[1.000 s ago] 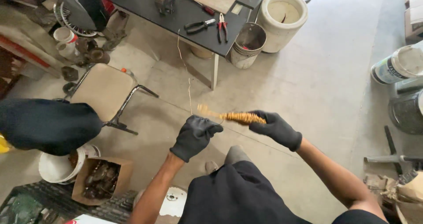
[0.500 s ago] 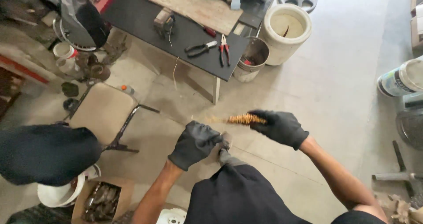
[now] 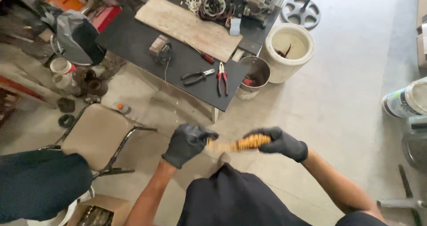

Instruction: Disassembling a motor stator to extract copper wiring using a screwdriver and pliers

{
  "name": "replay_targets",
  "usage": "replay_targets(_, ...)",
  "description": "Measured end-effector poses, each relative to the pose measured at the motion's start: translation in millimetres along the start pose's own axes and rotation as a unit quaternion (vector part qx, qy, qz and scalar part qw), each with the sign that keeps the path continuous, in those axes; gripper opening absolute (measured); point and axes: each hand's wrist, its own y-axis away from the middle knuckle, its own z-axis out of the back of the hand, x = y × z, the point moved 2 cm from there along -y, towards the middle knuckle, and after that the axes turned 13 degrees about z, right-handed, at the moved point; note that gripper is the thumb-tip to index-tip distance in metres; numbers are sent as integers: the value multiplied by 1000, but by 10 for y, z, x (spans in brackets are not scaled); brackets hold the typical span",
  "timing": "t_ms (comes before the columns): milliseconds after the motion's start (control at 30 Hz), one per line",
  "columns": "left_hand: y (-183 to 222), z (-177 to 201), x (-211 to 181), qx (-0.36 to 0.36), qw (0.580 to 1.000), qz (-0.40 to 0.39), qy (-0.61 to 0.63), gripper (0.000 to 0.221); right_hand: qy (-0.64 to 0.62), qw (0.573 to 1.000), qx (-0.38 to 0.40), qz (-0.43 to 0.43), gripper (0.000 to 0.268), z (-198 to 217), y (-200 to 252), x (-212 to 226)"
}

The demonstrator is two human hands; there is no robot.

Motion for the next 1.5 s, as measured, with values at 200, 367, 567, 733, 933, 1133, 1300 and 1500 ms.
replay_targets(200,-312,433,-415,-23,996,-51,-74,18,372,927,47,5,47,174,-291,90)
replay_targets(367,-299,-103,76,15,999,-30,-16,10,103,993,-54,-33,46,134,-496,-76)
replay_targets(567,-589,153,299,66,996,31,42,17,124,992,-6,-38,49,5,-592,-64)
replay_targets(733,-662,17,511,163,983,51,71,22,-171,978,-116,-31,46,69,-817,-265)
replay_targets(933,-606,135,450,86,996,13,26,9,-187,979,-74,-23,48,-161,-1064,-82)
replay_targets(1133,-662,599,326,44,992,-101,-56,20,-120,979,-162,-28,47,-221,-1272,-383)
replay_targets(1300,-769,551,800,75,993,-11,94,18,8,987,113,113,42,-434,-1198,250)
replay_targets(1500,-474,376,532,42,989,-130,-62,13,451,889,-37,-72,54,-231,-1394,163)
